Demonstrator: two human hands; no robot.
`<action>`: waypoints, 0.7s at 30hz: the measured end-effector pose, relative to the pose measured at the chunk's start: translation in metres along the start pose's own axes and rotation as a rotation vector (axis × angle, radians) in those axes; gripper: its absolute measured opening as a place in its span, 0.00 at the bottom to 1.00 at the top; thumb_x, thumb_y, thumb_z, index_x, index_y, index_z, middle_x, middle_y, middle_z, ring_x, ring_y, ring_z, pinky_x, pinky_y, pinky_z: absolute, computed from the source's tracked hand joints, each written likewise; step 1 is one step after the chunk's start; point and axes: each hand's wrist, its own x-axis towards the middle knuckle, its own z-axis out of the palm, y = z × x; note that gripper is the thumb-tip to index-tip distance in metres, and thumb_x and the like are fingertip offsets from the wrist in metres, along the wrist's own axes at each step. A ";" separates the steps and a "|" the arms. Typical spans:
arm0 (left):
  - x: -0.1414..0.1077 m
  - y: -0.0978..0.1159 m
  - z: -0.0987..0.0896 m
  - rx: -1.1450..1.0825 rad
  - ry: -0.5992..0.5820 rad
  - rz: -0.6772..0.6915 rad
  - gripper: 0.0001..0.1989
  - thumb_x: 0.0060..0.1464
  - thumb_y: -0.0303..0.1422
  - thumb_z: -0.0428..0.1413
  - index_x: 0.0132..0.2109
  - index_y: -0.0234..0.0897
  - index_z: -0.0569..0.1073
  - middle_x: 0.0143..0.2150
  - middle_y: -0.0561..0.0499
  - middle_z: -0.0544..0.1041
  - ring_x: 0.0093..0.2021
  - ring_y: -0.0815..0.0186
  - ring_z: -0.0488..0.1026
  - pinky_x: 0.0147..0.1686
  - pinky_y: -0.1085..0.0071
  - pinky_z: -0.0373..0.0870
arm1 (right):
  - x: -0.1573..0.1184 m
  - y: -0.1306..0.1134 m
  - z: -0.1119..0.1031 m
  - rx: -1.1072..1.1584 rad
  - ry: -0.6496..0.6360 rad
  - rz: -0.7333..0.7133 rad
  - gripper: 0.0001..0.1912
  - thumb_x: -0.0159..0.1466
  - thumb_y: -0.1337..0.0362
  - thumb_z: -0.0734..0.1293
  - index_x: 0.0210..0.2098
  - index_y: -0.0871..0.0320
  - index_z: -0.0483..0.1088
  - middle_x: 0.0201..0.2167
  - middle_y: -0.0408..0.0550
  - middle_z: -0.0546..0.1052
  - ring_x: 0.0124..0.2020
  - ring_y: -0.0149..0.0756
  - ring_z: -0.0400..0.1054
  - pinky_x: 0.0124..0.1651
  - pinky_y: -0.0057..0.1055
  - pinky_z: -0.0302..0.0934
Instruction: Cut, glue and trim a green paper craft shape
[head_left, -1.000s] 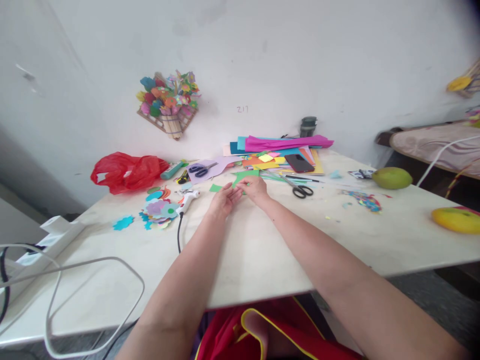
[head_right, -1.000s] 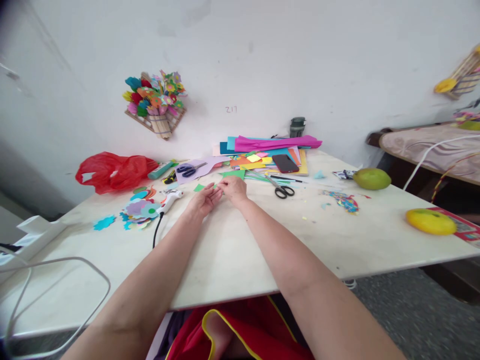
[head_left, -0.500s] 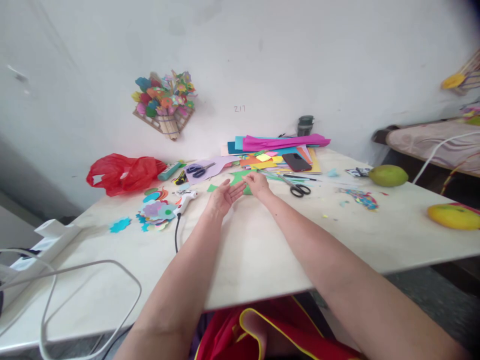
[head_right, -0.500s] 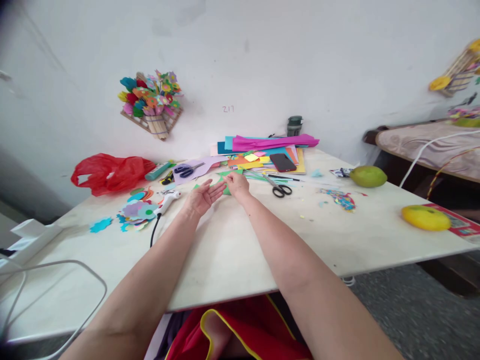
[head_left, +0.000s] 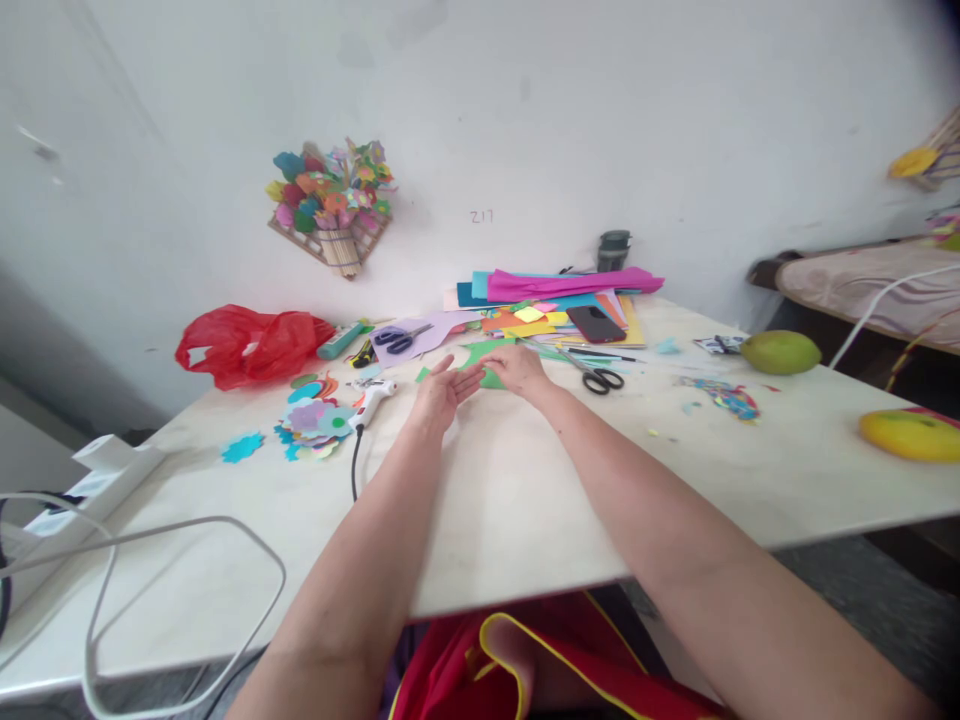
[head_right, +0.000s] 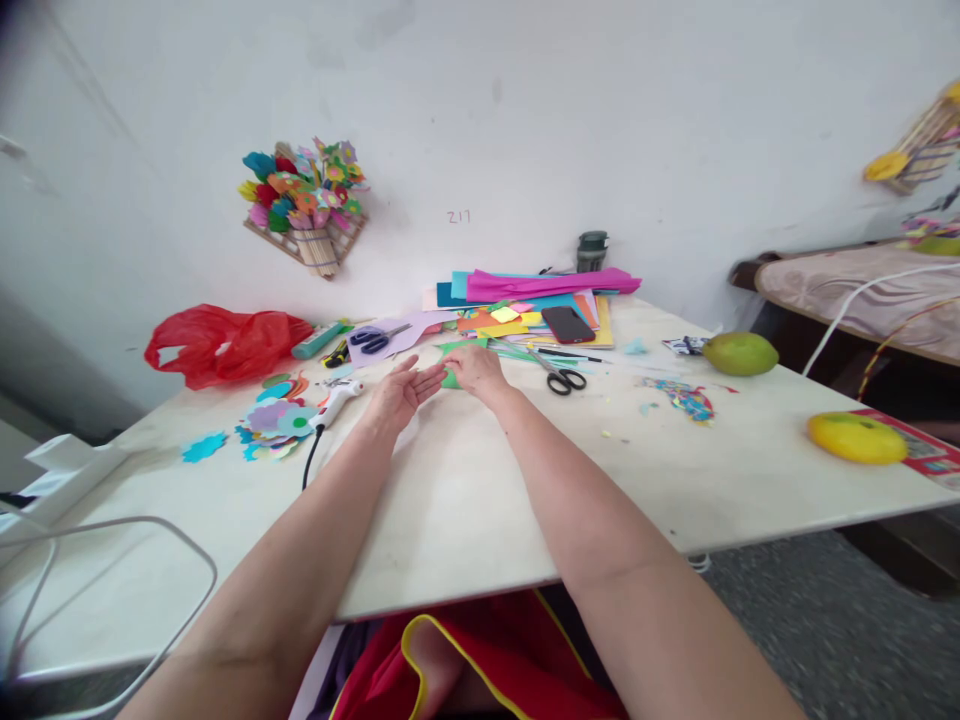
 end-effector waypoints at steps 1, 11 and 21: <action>0.000 0.000 0.000 0.005 -0.003 0.001 0.30 0.52 0.21 0.46 0.61 0.34 0.50 0.39 0.39 0.79 0.37 0.62 0.78 0.41 0.65 0.71 | 0.000 -0.001 -0.001 -0.032 -0.007 -0.013 0.13 0.63 0.64 0.60 0.41 0.51 0.75 0.42 0.43 0.77 0.47 0.37 0.67 0.44 0.31 0.58; 0.002 -0.003 -0.004 0.013 -0.022 -0.009 0.31 0.51 0.22 0.49 0.61 0.34 0.51 0.40 0.38 0.78 0.38 0.61 0.78 0.40 0.64 0.72 | -0.003 -0.004 -0.004 -0.246 -0.055 -0.168 0.15 0.64 0.69 0.57 0.39 0.59 0.75 0.38 0.52 0.77 0.43 0.40 0.66 0.41 0.32 0.55; 0.001 -0.004 0.002 0.105 0.035 -0.072 0.27 0.50 0.22 0.51 0.58 0.32 0.58 0.35 0.40 0.79 0.33 0.60 0.78 0.36 0.64 0.72 | -0.001 -0.010 0.002 -0.159 0.131 -0.223 0.15 0.64 0.70 0.54 0.40 0.61 0.72 0.41 0.53 0.75 0.47 0.41 0.62 0.44 0.32 0.55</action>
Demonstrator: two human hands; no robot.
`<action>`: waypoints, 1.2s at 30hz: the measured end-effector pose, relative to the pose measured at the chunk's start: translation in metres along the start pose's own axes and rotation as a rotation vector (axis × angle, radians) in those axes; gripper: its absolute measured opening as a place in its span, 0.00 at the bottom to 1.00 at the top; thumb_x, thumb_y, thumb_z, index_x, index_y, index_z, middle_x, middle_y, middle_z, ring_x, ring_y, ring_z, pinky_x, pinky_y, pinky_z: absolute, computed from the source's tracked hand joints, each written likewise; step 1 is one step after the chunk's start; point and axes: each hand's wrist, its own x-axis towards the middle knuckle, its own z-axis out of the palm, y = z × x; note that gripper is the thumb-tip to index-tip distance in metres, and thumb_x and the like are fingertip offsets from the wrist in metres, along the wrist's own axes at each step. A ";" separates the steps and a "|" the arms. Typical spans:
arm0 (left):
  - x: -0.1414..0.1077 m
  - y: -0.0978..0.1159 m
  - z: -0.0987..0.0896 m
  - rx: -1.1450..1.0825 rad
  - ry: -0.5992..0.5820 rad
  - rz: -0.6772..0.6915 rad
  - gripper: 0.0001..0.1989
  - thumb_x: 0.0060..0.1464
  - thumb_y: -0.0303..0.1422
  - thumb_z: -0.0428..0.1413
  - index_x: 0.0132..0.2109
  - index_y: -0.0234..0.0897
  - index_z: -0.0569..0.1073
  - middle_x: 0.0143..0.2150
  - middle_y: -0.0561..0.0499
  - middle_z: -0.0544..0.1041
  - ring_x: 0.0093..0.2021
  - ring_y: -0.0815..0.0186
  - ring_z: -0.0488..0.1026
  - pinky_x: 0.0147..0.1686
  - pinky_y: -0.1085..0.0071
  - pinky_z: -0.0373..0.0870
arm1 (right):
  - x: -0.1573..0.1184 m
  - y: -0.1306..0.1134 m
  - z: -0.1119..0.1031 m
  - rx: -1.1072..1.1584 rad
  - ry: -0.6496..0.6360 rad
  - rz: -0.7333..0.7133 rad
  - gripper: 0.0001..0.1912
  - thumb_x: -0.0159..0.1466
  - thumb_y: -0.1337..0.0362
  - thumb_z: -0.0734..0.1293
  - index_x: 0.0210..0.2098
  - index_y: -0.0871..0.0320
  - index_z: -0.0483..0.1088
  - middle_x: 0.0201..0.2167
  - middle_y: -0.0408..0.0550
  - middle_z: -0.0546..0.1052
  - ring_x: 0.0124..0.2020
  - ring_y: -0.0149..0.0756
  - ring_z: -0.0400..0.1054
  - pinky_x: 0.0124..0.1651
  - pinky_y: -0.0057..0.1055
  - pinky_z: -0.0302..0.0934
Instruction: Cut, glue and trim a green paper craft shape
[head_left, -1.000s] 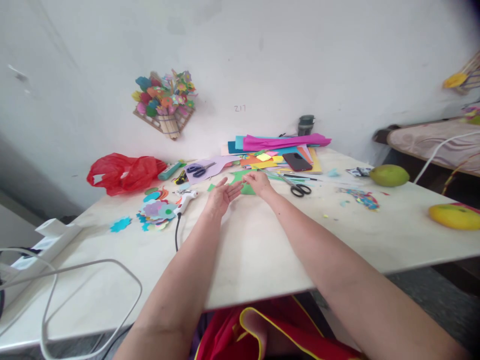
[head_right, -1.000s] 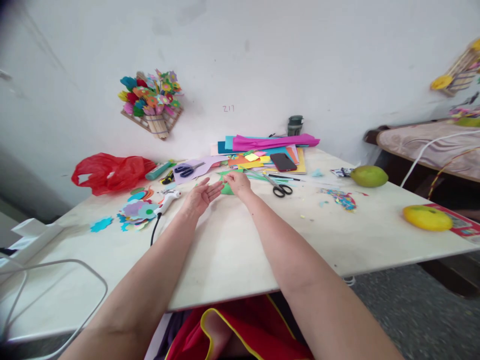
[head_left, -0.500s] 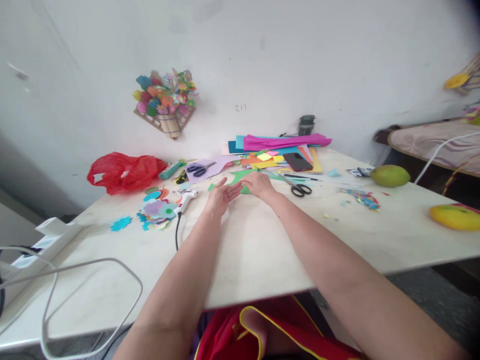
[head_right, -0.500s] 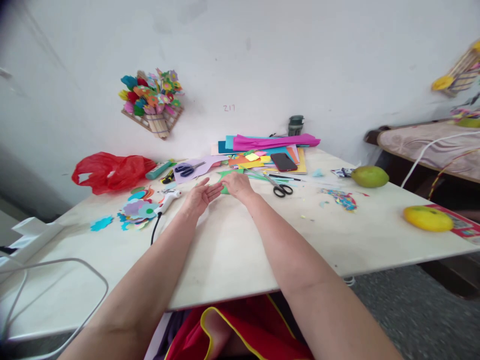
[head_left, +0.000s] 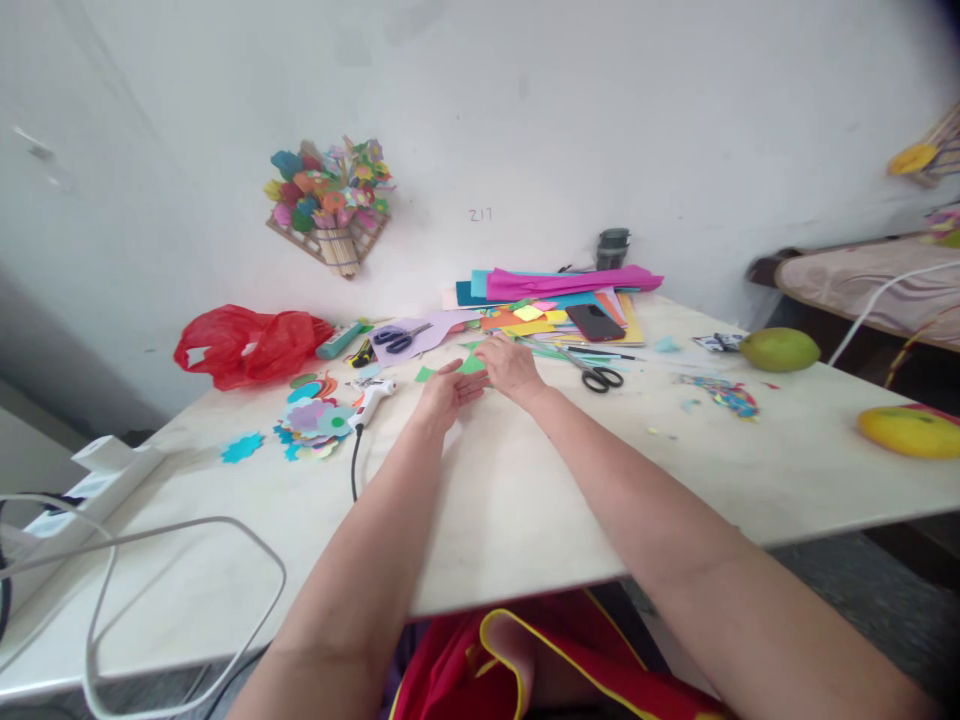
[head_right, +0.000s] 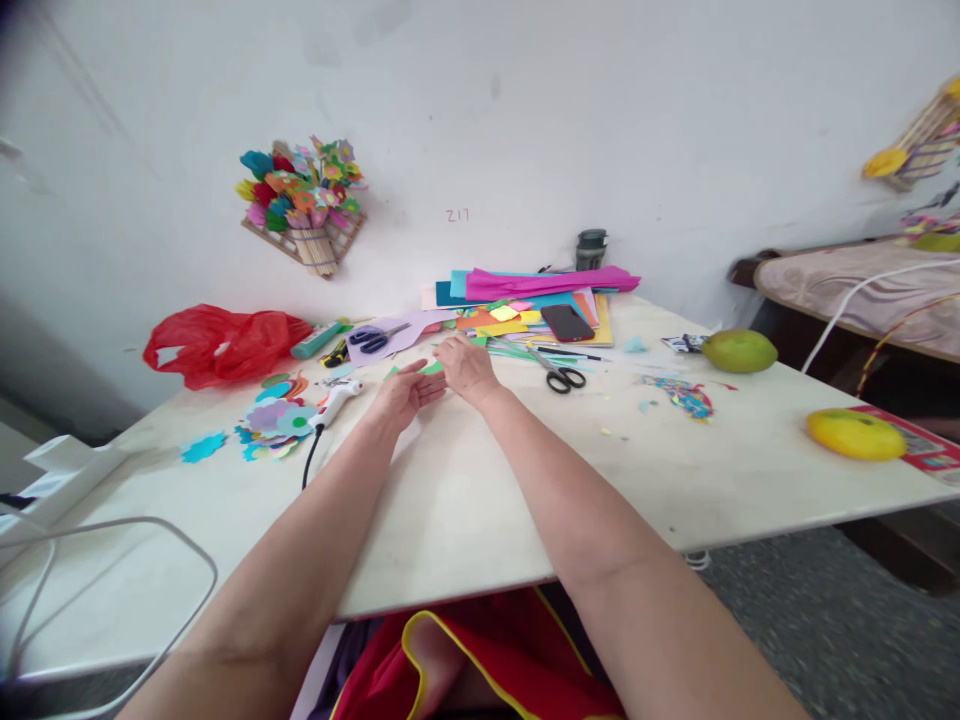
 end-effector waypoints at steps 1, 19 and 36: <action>0.000 0.000 -0.001 -0.009 0.003 0.017 0.25 0.50 0.23 0.52 0.56 0.32 0.59 0.35 0.40 0.79 0.34 0.60 0.78 0.36 0.65 0.72 | 0.000 0.003 0.000 0.021 0.017 0.062 0.15 0.65 0.69 0.54 0.41 0.60 0.72 0.42 0.52 0.75 0.47 0.40 0.62 0.45 0.32 0.55; 0.005 -0.001 -0.011 0.007 0.209 0.138 0.05 0.46 0.25 0.57 0.34 0.33 0.70 0.16 0.59 0.65 0.15 0.77 0.63 0.20 0.78 0.66 | -0.013 0.045 -0.011 -0.221 -0.307 0.654 0.17 0.59 0.67 0.60 0.45 0.66 0.72 0.46 0.66 0.72 0.47 0.50 0.67 0.43 0.38 0.60; 0.004 -0.002 -0.008 -0.017 0.127 0.051 0.02 0.51 0.24 0.52 0.34 0.32 0.68 0.23 0.47 0.75 0.22 0.69 0.73 0.26 0.72 0.73 | -0.012 0.026 -0.009 -0.171 -0.498 0.121 0.13 0.56 0.71 0.62 0.35 0.57 0.77 0.39 0.56 0.77 0.44 0.45 0.69 0.44 0.35 0.60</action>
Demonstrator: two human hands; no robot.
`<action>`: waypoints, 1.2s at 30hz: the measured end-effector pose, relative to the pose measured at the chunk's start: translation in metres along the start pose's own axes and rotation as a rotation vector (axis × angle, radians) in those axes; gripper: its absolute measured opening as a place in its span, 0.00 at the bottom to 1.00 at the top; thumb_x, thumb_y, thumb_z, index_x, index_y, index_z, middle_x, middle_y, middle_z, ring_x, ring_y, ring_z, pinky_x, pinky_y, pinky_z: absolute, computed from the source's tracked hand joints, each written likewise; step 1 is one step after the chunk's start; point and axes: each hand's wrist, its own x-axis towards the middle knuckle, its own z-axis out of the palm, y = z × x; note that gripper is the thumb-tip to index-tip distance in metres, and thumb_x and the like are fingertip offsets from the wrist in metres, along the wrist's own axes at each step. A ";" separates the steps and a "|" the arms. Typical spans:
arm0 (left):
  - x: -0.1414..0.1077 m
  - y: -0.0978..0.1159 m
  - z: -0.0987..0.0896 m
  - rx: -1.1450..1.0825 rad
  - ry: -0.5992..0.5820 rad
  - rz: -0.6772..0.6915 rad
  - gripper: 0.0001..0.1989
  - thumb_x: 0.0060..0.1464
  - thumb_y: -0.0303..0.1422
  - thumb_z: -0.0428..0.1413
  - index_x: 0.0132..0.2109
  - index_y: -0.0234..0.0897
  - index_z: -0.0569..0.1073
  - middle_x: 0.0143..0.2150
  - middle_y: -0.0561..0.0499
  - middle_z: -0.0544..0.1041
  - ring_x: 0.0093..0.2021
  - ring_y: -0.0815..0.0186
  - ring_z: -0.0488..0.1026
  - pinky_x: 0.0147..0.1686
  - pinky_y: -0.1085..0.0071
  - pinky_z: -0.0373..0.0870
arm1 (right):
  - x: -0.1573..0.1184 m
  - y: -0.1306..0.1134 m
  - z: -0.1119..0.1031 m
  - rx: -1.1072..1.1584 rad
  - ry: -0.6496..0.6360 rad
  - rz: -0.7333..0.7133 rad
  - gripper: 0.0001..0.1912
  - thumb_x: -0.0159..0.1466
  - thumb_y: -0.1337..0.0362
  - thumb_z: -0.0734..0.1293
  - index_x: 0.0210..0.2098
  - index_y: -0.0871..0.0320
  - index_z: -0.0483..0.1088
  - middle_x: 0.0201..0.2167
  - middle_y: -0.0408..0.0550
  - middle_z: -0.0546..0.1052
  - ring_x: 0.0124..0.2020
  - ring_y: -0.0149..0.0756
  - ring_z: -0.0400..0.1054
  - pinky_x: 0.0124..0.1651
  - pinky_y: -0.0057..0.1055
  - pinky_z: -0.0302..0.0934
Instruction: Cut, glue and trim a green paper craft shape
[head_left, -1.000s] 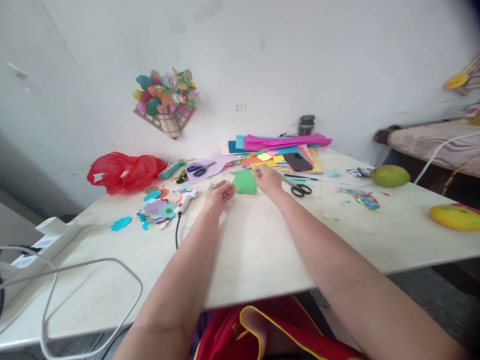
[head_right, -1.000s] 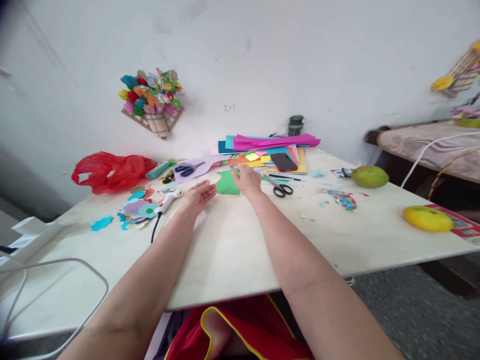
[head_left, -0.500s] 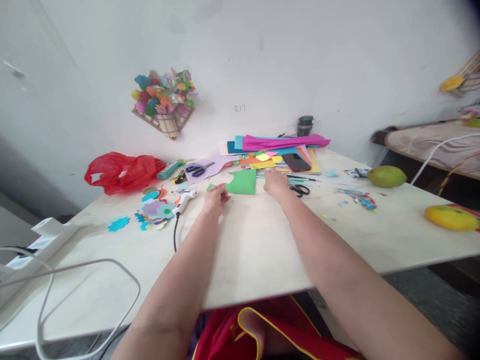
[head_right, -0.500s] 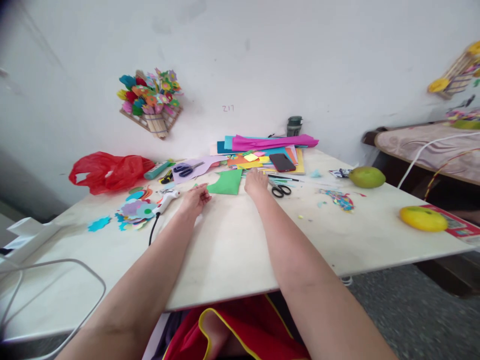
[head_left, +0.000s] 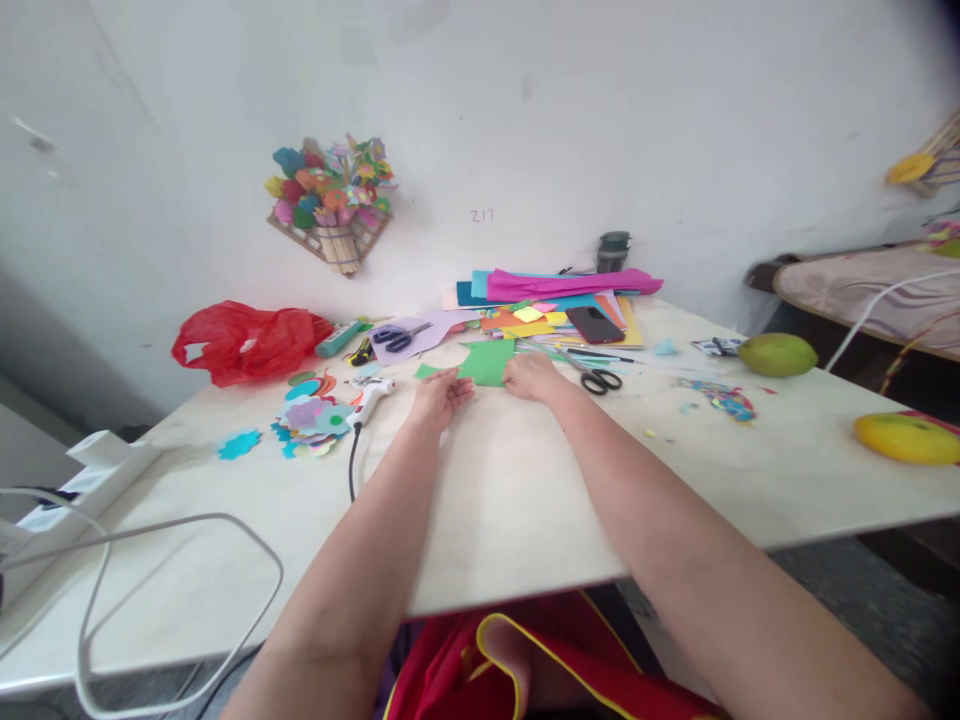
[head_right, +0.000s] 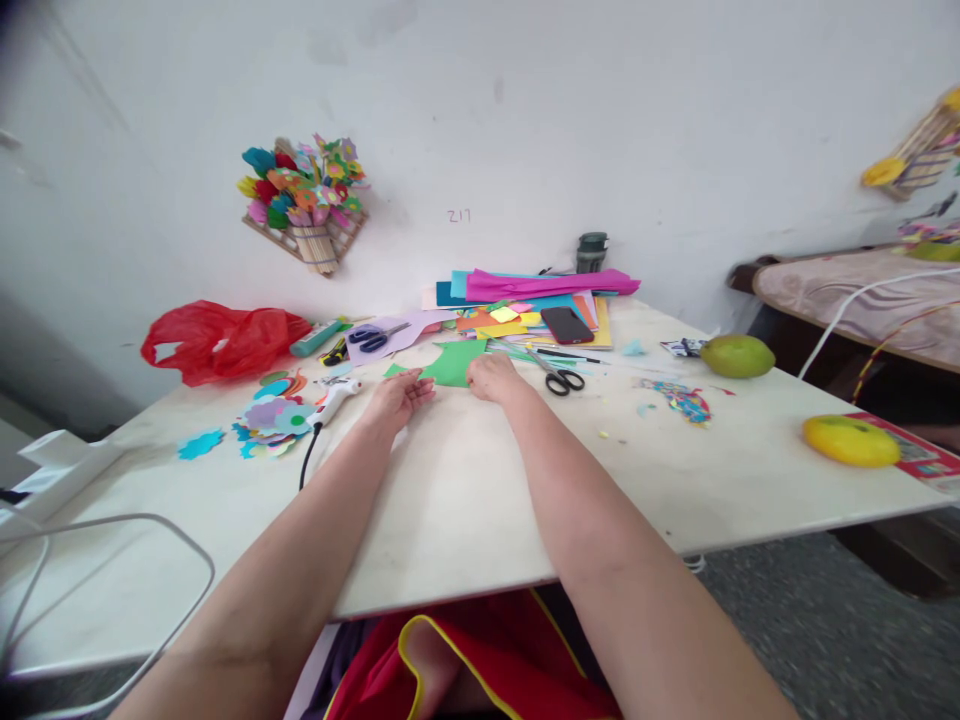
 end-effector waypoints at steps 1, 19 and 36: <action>0.000 0.000 0.001 0.003 -0.012 -0.017 0.02 0.52 0.24 0.52 0.35 0.32 0.67 0.24 0.47 0.75 0.22 0.68 0.73 0.26 0.72 0.73 | 0.000 -0.001 0.001 -0.003 0.015 -0.003 0.13 0.57 0.71 0.61 0.34 0.58 0.77 0.39 0.57 0.77 0.44 0.46 0.70 0.44 0.35 0.60; -0.002 0.001 0.006 0.031 -0.036 -0.138 0.04 0.54 0.22 0.47 0.35 0.30 0.66 0.24 0.43 0.75 0.24 0.66 0.75 0.29 0.70 0.74 | 0.000 0.003 -0.013 -0.080 -0.062 -0.038 0.15 0.54 0.67 0.64 0.40 0.56 0.76 0.41 0.56 0.77 0.44 0.48 0.69 0.41 0.35 0.61; 0.003 -0.001 0.005 -0.027 0.004 -0.162 0.08 0.52 0.22 0.50 0.41 0.29 0.67 0.28 0.42 0.75 0.27 0.63 0.76 0.31 0.68 0.75 | 0.009 0.015 0.002 0.330 0.163 0.347 0.12 0.58 0.68 0.61 0.38 0.59 0.74 0.39 0.57 0.77 0.43 0.45 0.71 0.43 0.35 0.63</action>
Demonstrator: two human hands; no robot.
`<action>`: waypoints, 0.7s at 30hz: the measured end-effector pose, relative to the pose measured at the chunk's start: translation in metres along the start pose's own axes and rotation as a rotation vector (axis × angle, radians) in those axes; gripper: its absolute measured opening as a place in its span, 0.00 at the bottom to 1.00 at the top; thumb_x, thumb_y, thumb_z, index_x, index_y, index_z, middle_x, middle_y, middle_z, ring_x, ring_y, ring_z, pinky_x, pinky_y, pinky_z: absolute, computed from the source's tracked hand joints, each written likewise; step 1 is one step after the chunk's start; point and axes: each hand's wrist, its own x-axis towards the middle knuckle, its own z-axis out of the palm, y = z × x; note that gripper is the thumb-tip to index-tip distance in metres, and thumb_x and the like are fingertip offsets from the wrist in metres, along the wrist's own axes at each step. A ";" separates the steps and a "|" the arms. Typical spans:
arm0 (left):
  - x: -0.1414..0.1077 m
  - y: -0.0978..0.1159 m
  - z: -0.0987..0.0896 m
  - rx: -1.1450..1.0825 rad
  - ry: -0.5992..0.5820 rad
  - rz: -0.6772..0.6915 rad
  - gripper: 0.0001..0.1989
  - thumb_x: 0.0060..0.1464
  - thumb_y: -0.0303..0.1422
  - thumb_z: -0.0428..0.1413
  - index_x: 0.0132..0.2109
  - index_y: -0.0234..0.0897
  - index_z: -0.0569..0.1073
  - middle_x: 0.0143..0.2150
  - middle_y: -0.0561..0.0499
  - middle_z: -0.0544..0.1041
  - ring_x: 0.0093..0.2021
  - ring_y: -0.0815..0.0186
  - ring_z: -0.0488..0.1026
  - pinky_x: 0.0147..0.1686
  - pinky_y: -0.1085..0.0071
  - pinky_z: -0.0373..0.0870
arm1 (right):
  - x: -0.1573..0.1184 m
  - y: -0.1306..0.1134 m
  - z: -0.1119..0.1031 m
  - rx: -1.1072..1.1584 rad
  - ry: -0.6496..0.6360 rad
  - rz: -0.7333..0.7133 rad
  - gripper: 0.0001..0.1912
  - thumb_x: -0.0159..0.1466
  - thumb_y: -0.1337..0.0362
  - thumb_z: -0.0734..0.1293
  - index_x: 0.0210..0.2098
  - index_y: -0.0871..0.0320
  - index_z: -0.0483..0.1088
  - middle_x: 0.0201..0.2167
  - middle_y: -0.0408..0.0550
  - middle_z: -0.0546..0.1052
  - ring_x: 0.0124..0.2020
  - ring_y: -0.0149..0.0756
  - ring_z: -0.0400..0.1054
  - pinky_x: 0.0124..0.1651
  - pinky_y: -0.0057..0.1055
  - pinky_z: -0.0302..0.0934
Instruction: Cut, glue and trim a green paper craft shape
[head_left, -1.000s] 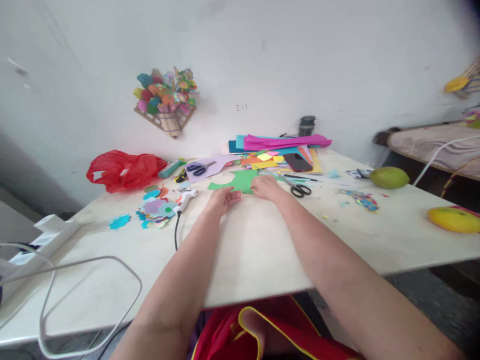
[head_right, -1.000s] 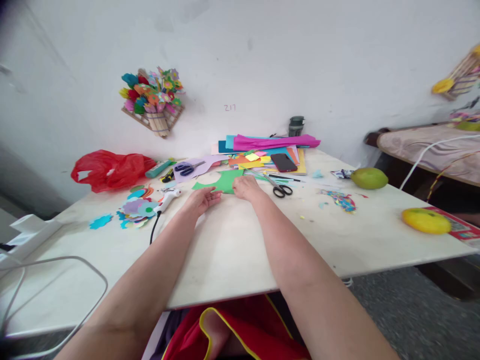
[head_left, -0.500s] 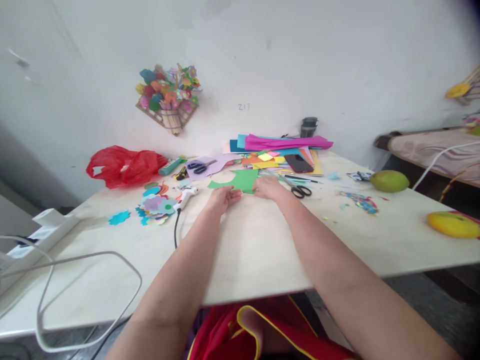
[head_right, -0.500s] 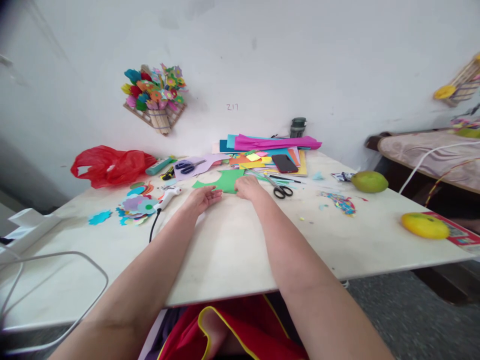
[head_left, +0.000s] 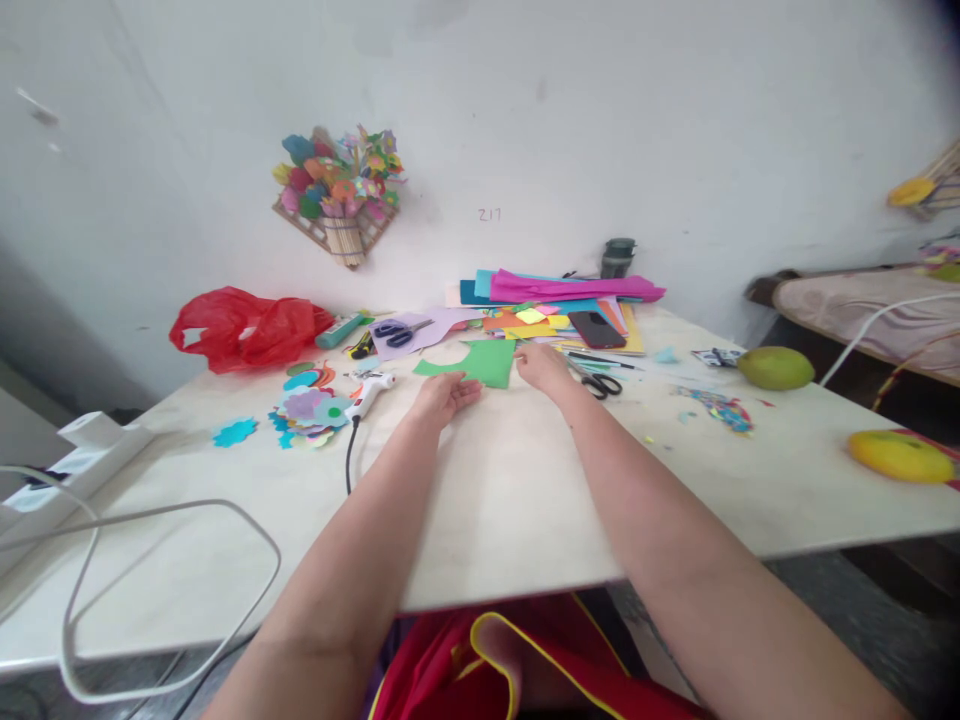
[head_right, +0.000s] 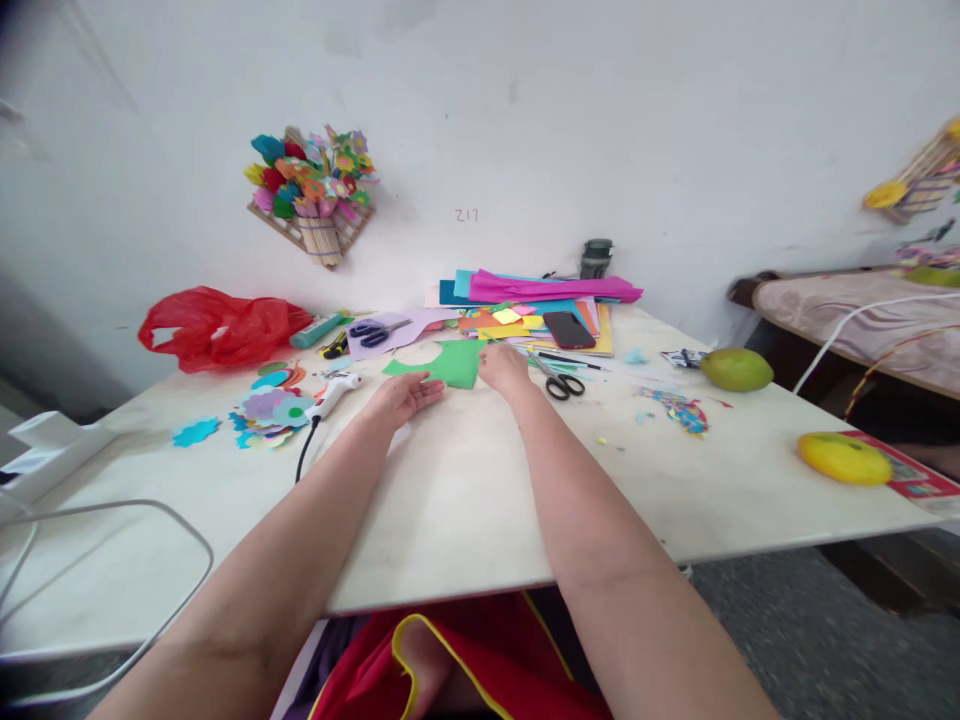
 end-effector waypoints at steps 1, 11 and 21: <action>0.001 0.000 0.001 -0.017 0.028 -0.013 0.09 0.52 0.22 0.51 0.42 0.29 0.67 0.28 0.42 0.75 0.28 0.63 0.76 0.31 0.68 0.75 | 0.002 0.002 0.000 0.158 -0.020 0.125 0.11 0.58 0.69 0.61 0.38 0.60 0.73 0.36 0.56 0.78 0.39 0.43 0.72 0.39 0.33 0.64; -0.005 0.005 0.003 1.198 0.234 0.357 0.13 0.52 0.37 0.50 0.41 0.38 0.74 0.30 0.47 0.77 0.34 0.58 0.75 0.37 0.64 0.68 | 0.004 -0.006 -0.002 0.991 -0.292 0.660 0.08 0.61 0.73 0.59 0.41 0.66 0.62 0.16 0.46 0.71 0.14 0.31 0.67 0.16 0.20 0.57; -0.012 -0.001 0.009 1.031 0.306 0.404 0.09 0.45 0.29 0.58 0.20 0.41 0.70 0.21 0.50 0.73 0.41 0.57 0.73 0.43 0.68 0.64 | 0.000 -0.018 0.011 1.177 -0.268 0.659 0.06 0.59 0.69 0.63 0.27 0.60 0.60 0.12 0.37 0.63 0.12 0.22 0.56 0.15 0.16 0.50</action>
